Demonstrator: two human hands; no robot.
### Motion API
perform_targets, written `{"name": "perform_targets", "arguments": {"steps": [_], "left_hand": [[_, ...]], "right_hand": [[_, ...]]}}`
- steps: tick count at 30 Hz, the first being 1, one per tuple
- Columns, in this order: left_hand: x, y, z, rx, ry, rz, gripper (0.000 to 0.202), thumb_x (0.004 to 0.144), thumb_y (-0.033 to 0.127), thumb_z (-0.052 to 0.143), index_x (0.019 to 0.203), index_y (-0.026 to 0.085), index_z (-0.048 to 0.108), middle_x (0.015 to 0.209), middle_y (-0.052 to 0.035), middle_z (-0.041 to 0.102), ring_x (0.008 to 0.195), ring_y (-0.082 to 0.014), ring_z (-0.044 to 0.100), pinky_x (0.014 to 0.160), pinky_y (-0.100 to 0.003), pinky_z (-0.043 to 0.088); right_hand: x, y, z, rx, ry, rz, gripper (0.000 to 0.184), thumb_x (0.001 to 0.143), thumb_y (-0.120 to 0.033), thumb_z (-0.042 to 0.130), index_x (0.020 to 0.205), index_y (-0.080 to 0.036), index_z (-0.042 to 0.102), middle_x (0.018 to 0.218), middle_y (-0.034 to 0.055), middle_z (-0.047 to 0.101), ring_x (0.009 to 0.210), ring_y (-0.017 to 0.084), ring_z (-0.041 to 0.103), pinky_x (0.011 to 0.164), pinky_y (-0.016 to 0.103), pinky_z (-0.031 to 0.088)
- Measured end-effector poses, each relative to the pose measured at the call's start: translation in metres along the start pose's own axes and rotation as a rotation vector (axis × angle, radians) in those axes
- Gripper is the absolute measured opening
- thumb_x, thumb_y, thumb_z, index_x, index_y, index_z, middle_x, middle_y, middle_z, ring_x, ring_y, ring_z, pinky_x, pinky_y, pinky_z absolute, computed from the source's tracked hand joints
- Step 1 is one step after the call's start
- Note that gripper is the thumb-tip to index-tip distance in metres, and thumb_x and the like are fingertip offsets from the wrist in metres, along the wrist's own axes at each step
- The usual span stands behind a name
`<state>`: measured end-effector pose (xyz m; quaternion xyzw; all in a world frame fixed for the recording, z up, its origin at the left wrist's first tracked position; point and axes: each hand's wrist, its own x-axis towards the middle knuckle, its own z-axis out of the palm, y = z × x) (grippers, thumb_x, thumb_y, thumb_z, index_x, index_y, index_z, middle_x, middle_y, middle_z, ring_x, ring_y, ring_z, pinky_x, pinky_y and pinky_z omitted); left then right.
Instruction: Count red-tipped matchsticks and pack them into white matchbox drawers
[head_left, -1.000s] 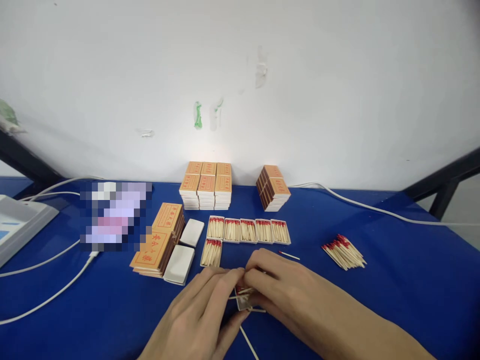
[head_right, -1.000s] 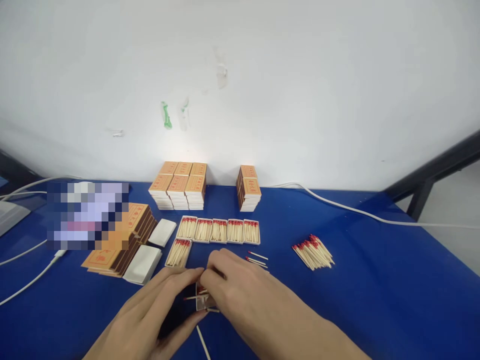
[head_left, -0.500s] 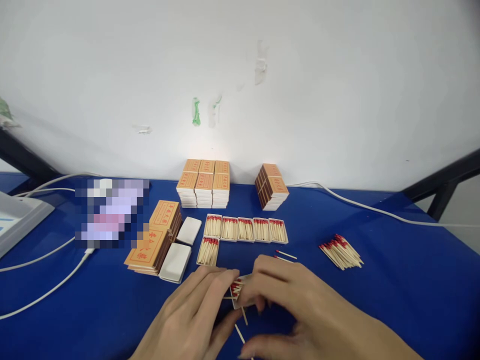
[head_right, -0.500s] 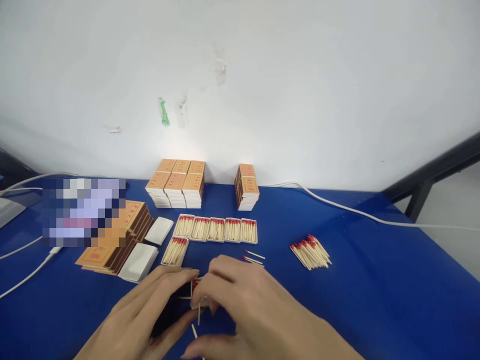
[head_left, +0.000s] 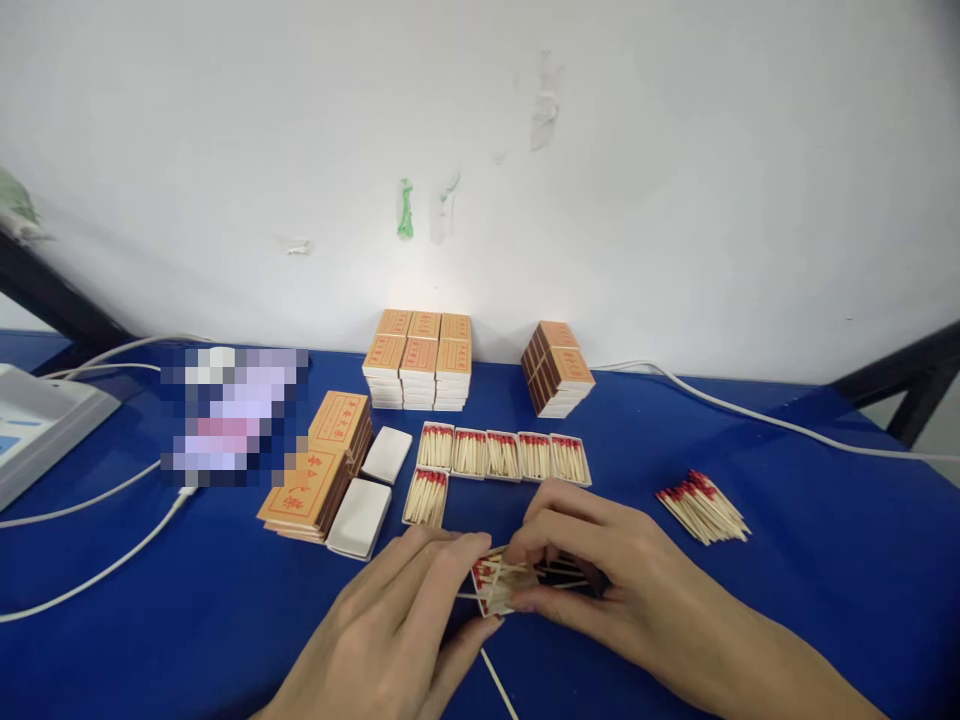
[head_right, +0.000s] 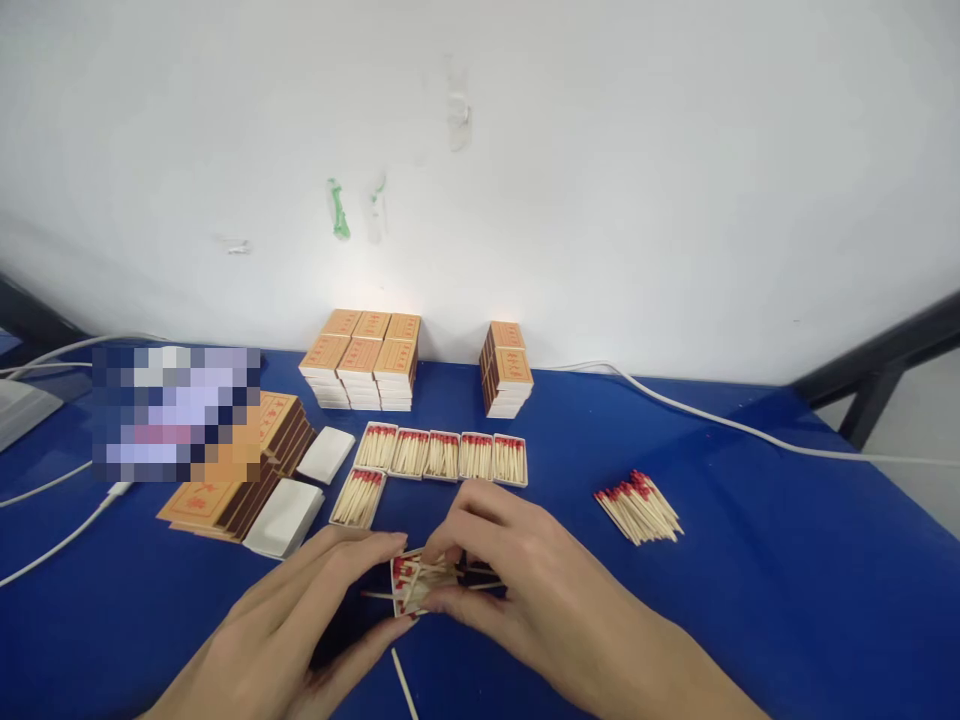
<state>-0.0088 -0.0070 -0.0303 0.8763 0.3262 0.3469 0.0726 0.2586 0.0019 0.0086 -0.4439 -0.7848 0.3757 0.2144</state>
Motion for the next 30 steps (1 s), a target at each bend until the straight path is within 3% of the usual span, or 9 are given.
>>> {"name": "perform_targets", "arguments": {"steps": [6, 10, 16, 21, 25, 30], "left_hand": [[0.0028, -0.0001, -0.0017, -0.056, -0.008, -0.009, 0.026, 0.123, 0.028, 0.056, 0.143, 0.014, 0.063, 0.119, -0.0098, 0.083, 0.109, -0.0222, 0.085, 0.096, -0.032, 0.073], [0.0027, 0.0001, -0.0031, -0.066, -0.028, -0.012, 0.027, 0.122, 0.025, 0.056, 0.146, 0.013, 0.062, 0.121, -0.0106, 0.082, 0.111, -0.0233, 0.084, 0.097, -0.033, 0.073], [0.0028, 0.0022, -0.0024, -0.095, -0.033, -0.023, 0.028, 0.12, 0.021, 0.059, 0.147, 0.013, 0.061, 0.121, -0.0111, 0.081, 0.111, -0.0237, 0.083, 0.098, -0.033, 0.071], [0.0049, 0.0018, -0.0038, -0.151, -0.064, -0.026, 0.024, 0.119, 0.018, 0.06, 0.142, 0.015, 0.061, 0.118, -0.0093, 0.079, 0.106, -0.0232, 0.081, 0.094, -0.034, 0.071], [0.0066, 0.001, -0.0049, -0.174, -0.102, -0.006, 0.019, 0.117, 0.013, 0.06, 0.135, 0.016, 0.062, 0.115, -0.0089, 0.078, 0.103, -0.0247, 0.078, 0.088, -0.037, 0.071], [0.0073, 0.0014, -0.0045, -0.145, -0.115, 0.041, 0.014, 0.116, 0.013, 0.061, 0.129, 0.014, 0.065, 0.119, -0.0109, 0.077, 0.11, -0.026, 0.077, 0.098, -0.04, 0.071]], "right_hand": [[0.0008, 0.0021, -0.0049, 0.045, -0.057, 0.11, 0.016, 0.113, -0.047, 0.075, 0.112, -0.031, 0.078, 0.108, -0.0024, 0.071, 0.09, 0.012, 0.067, 0.081, 0.025, 0.055], [0.0009, 0.0054, -0.0019, 0.049, -0.026, 0.082, 0.018, 0.115, -0.041, 0.073, 0.104, -0.028, 0.077, 0.105, -0.0018, 0.071, 0.085, 0.011, 0.066, 0.076, 0.023, 0.054], [0.0012, 0.0031, 0.0036, 0.001, 0.015, -0.007, 0.014, 0.115, -0.036, 0.072, 0.109, -0.026, 0.079, 0.104, -0.0016, 0.072, 0.087, 0.011, 0.069, 0.077, 0.022, 0.053], [0.0001, -0.0003, -0.0039, 0.078, -0.027, 0.102, 0.012, 0.109, -0.042, 0.081, 0.107, -0.03, 0.081, 0.102, -0.0041, 0.074, 0.085, 0.011, 0.067, 0.076, 0.022, 0.053], [0.0008, -0.0013, -0.0045, 0.145, -0.045, 0.131, 0.015, 0.111, -0.041, 0.079, 0.102, -0.029, 0.08, 0.103, -0.0034, 0.075, 0.085, 0.011, 0.068, 0.076, 0.023, 0.053], [0.0015, -0.0015, -0.0061, 0.086, -0.032, 0.111, 0.017, 0.113, -0.041, 0.075, 0.103, -0.029, 0.082, 0.104, -0.002, 0.074, 0.085, 0.012, 0.067, 0.077, 0.024, 0.052]]}}
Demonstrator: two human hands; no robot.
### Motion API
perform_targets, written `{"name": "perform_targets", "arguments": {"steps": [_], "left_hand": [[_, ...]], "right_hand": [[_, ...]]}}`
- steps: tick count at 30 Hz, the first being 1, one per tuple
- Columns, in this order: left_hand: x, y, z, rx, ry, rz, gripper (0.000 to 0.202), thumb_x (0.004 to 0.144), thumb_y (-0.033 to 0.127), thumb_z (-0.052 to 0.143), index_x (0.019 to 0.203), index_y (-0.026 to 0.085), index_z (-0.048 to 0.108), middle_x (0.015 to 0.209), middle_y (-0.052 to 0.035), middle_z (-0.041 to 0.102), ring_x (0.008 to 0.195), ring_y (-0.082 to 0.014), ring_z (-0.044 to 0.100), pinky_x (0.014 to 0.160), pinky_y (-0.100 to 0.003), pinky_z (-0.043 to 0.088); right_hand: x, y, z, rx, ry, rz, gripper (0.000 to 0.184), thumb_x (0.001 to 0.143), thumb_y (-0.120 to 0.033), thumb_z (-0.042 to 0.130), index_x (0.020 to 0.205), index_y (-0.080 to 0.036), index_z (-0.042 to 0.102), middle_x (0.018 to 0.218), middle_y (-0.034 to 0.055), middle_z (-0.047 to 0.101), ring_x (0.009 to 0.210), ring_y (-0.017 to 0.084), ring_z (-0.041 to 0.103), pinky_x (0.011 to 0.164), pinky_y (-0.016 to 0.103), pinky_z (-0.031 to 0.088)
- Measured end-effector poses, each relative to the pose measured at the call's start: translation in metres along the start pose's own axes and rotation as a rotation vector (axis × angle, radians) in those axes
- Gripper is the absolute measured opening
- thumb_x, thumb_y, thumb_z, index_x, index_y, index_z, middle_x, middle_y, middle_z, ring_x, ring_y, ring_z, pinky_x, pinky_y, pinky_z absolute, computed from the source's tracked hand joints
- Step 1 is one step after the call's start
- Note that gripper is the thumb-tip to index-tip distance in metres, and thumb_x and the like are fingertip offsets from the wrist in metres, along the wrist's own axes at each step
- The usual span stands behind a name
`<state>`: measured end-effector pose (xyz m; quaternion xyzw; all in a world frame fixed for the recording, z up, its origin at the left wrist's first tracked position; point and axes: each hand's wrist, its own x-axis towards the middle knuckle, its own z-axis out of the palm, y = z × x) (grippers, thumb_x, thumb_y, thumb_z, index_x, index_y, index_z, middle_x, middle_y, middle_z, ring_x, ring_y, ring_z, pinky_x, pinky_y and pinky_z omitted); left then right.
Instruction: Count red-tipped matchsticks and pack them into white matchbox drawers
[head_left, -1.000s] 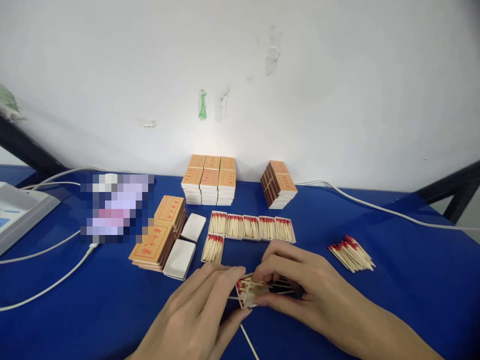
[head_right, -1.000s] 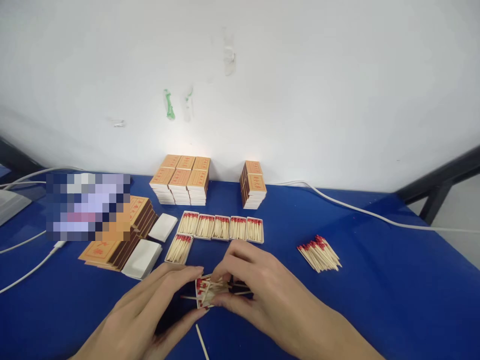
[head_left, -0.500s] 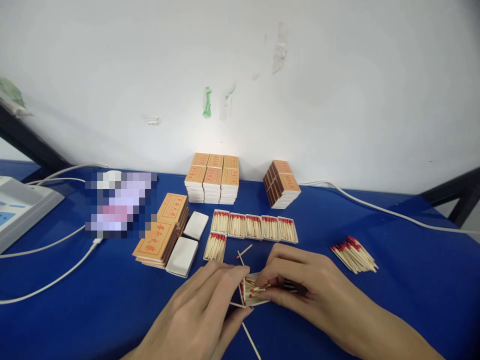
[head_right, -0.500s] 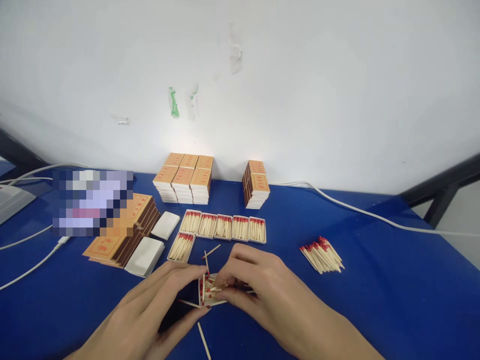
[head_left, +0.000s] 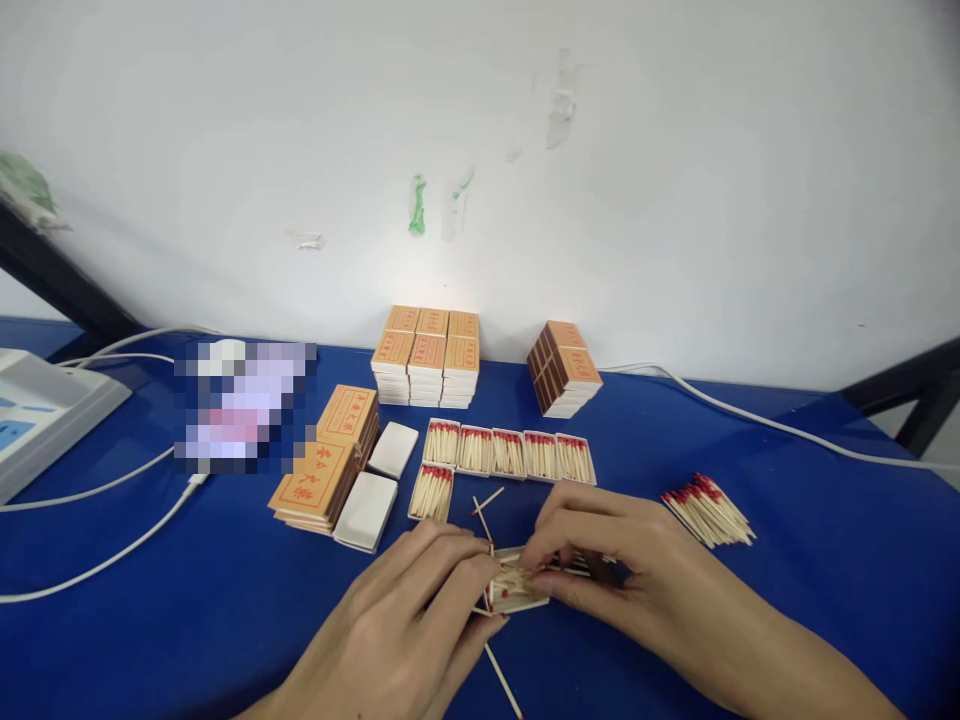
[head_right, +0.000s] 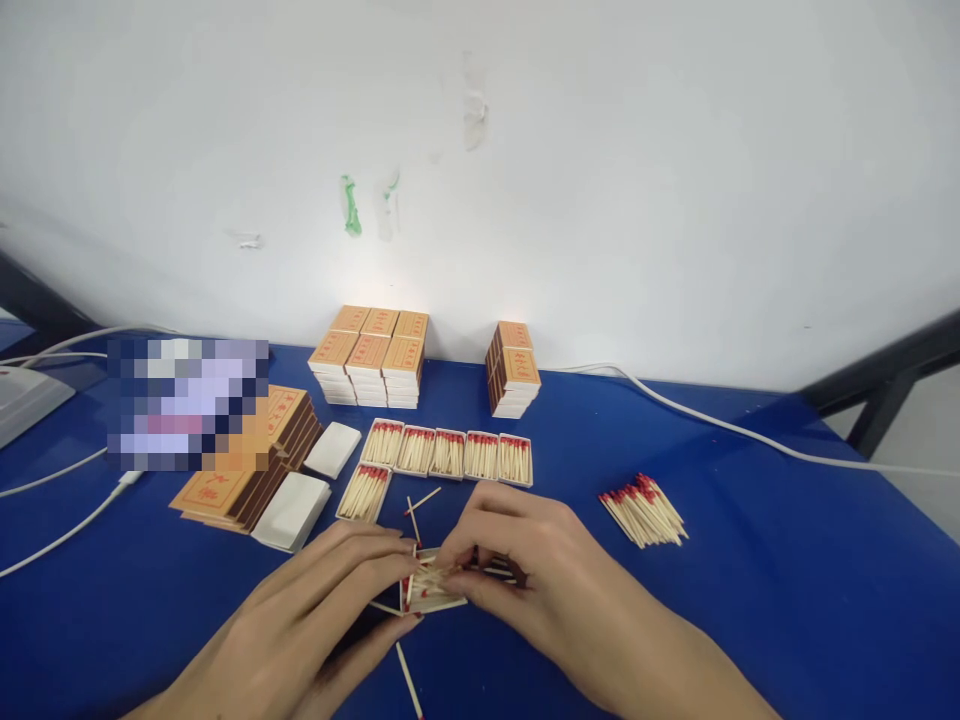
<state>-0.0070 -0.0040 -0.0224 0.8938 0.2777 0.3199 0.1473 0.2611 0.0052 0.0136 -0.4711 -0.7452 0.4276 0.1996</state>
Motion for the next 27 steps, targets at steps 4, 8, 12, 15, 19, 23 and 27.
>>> {"name": "perform_targets", "arguments": {"steps": [4, 8, 12, 15, 19, 23, 27], "left_hand": [[-0.003, 0.0, 0.002, 0.007, 0.012, -0.004, 0.018, 0.115, 0.013, 0.063, 0.132, 0.014, 0.066, 0.121, -0.0113, 0.077, 0.111, -0.0265, 0.077, 0.098, -0.04, 0.072], [-0.005, -0.002, 0.001, 0.005, 0.015, -0.016, 0.022, 0.115, 0.012, 0.061, 0.137, 0.014, 0.065, 0.121, -0.0114, 0.078, 0.109, -0.0271, 0.077, 0.096, -0.041, 0.073], [-0.003, -0.003, -0.004, -0.026, -0.017, -0.007, 0.021, 0.118, 0.013, 0.057, 0.138, 0.015, 0.064, 0.121, -0.0108, 0.078, 0.11, -0.0257, 0.078, 0.096, -0.04, 0.073], [-0.001, 0.0, -0.006, -0.055, -0.03, -0.006, 0.023, 0.12, 0.014, 0.055, 0.141, 0.016, 0.063, 0.121, -0.01, 0.078, 0.109, -0.0243, 0.078, 0.095, -0.038, 0.073], [-0.001, 0.003, -0.003, -0.023, -0.014, -0.05, 0.021, 0.121, 0.018, 0.055, 0.14, 0.017, 0.063, 0.124, -0.0105, 0.079, 0.113, -0.025, 0.08, 0.096, -0.038, 0.073], [-0.007, 0.004, -0.003, 0.188, 0.054, -0.033, 0.024, 0.122, 0.031, 0.056, 0.137, 0.014, 0.064, 0.125, -0.0135, 0.081, 0.115, -0.0281, 0.083, 0.099, -0.04, 0.073], [-0.011, 0.004, -0.016, 0.416, -0.024, 0.039, 0.018, 0.119, 0.02, 0.053, 0.12, 0.018, 0.072, 0.105, -0.0071, 0.081, 0.098, -0.0282, 0.083, 0.097, -0.047, 0.073]], "right_hand": [[-0.003, 0.0, -0.01, -0.011, -0.008, 0.02, 0.015, 0.111, -0.046, 0.077, 0.106, -0.033, 0.084, 0.106, -0.004, 0.076, 0.085, 0.012, 0.067, 0.076, 0.024, 0.051], [-0.004, 0.002, -0.012, -0.021, -0.026, 0.027, 0.017, 0.114, -0.044, 0.073, 0.105, -0.033, 0.083, 0.106, -0.0044, 0.077, 0.087, 0.011, 0.068, 0.077, 0.024, 0.051], [-0.004, 0.003, -0.006, -0.003, -0.043, 0.019, 0.019, 0.113, -0.043, 0.074, 0.102, -0.03, 0.082, 0.105, -0.0038, 0.076, 0.088, 0.011, 0.069, 0.079, 0.023, 0.052], [-0.004, -0.001, -0.006, -0.013, -0.032, 0.011, 0.019, 0.113, -0.043, 0.074, 0.103, -0.03, 0.082, 0.105, -0.0029, 0.076, 0.088, 0.011, 0.069, 0.079, 0.023, 0.053], [-0.008, -0.008, -0.009, -0.081, -0.007, -0.047, 0.011, 0.109, -0.037, 0.081, 0.101, -0.029, 0.083, 0.102, -0.0027, 0.075, 0.084, 0.011, 0.07, 0.075, 0.023, 0.053], [-0.011, -0.015, -0.005, -0.195, -0.043, -0.235, 0.007, 0.109, -0.023, 0.078, 0.106, -0.027, 0.082, 0.109, 0.0001, 0.077, 0.093, 0.014, 0.072, 0.079, 0.025, 0.056], [-0.013, -0.019, 0.006, -0.428, 0.04, -0.383, 0.016, 0.115, -0.02, 0.067, 0.107, -0.024, 0.08, 0.104, 0.0018, 0.077, 0.091, 0.017, 0.068, 0.075, 0.03, 0.051]]}}
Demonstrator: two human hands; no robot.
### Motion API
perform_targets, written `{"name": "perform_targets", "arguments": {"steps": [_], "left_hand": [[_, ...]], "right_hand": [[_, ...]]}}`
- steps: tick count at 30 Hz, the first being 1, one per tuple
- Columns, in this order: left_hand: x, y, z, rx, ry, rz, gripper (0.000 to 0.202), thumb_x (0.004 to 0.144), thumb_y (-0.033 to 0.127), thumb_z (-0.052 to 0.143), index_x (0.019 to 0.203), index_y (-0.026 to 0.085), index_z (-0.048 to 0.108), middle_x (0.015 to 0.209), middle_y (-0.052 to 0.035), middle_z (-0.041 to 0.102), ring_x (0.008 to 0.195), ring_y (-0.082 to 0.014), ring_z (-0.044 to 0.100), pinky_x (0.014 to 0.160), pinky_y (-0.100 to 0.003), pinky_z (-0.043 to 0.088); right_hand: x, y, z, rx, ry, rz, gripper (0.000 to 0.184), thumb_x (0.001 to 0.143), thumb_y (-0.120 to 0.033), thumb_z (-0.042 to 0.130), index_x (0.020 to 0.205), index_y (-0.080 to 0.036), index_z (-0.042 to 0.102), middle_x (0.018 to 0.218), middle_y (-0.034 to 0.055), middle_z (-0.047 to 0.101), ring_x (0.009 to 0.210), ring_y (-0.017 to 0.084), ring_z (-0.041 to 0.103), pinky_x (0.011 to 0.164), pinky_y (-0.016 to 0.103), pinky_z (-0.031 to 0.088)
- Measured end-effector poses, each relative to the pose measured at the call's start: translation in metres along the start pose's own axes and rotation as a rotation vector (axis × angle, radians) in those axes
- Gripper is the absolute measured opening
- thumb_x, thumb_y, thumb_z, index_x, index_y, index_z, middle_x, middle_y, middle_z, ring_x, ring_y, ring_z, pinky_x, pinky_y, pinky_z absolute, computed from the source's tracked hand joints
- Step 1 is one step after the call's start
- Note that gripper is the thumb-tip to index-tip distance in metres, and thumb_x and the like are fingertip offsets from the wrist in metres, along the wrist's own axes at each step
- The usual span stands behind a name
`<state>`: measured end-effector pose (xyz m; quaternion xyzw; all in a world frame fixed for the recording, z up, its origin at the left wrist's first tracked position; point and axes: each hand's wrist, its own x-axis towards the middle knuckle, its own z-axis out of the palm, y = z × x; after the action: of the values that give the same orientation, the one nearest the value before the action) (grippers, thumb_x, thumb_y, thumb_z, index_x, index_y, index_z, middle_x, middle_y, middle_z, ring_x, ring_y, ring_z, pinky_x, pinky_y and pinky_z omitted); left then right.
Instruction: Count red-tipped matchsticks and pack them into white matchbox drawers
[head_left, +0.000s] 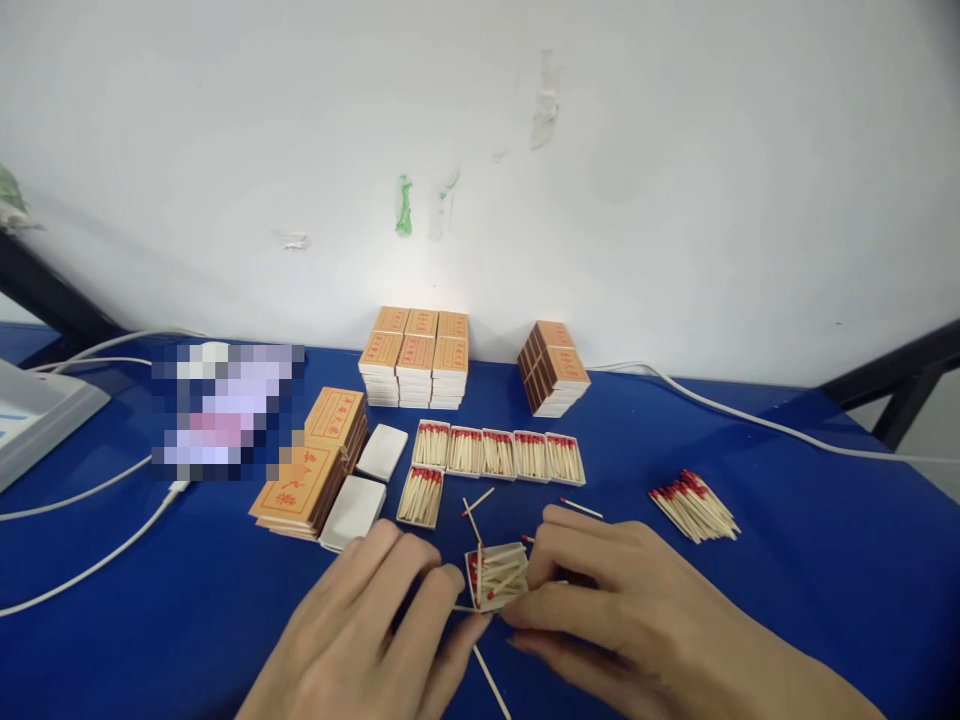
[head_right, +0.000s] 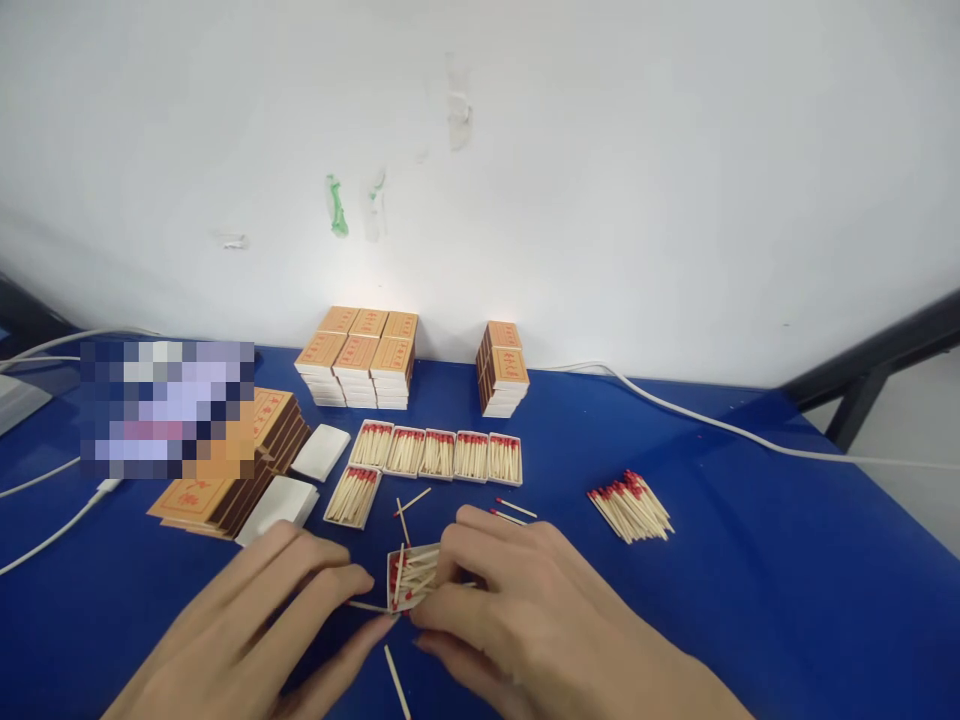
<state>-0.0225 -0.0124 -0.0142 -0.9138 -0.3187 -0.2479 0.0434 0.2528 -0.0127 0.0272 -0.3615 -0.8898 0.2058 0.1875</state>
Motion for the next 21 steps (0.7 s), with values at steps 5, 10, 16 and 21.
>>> {"name": "perform_targets", "arguments": {"steps": [5, 10, 16, 21], "left_hand": [[0.005, -0.003, -0.004, 0.054, 0.019, -0.047, 0.026, 0.112, 0.013, 0.049, 0.1, 0.02, 0.071, 0.09, -0.0076, 0.074, 0.083, -0.0286, 0.078, 0.078, -0.046, 0.071], [0.01, -0.001, 0.002, 0.018, -0.078, 0.03, 0.035, 0.112, 0.005, 0.043, 0.09, 0.022, 0.065, 0.081, -0.002, 0.065, 0.073, -0.0244, 0.072, 0.073, -0.041, 0.067], [0.006, -0.002, 0.001, 0.015, -0.135, 0.035, 0.035, 0.115, 0.008, 0.04, 0.094, 0.022, 0.064, 0.085, -0.002, 0.068, 0.077, -0.0254, 0.074, 0.081, -0.043, 0.066], [0.005, -0.004, -0.003, -0.048, -0.12, -0.051, 0.027, 0.11, 0.01, 0.044, 0.094, 0.025, 0.06, 0.085, -0.0018, 0.068, 0.075, -0.0251, 0.074, 0.073, -0.04, 0.064]], "right_hand": [[-0.002, -0.001, 0.014, -0.227, 0.075, -0.033, 0.027, 0.119, -0.021, 0.058, 0.1, -0.022, 0.078, 0.095, 0.0018, 0.074, 0.083, 0.02, 0.063, 0.062, 0.037, 0.038], [-0.006, 0.005, 0.027, -0.263, 0.1, -0.086, 0.025, 0.117, -0.019, 0.059, 0.098, -0.021, 0.075, 0.093, 0.0021, 0.074, 0.082, 0.022, 0.062, 0.062, 0.038, 0.041], [-0.007, 0.006, 0.031, -0.324, 0.095, -0.1, 0.019, 0.114, -0.017, 0.065, 0.098, -0.02, 0.075, 0.093, 0.0038, 0.075, 0.086, 0.022, 0.067, 0.07, 0.035, 0.049], [-0.007, 0.0, 0.026, -0.25, 0.075, -0.066, 0.022, 0.115, -0.023, 0.066, 0.095, -0.021, 0.074, 0.095, 0.0033, 0.075, 0.087, 0.021, 0.068, 0.067, 0.034, 0.048]]}}
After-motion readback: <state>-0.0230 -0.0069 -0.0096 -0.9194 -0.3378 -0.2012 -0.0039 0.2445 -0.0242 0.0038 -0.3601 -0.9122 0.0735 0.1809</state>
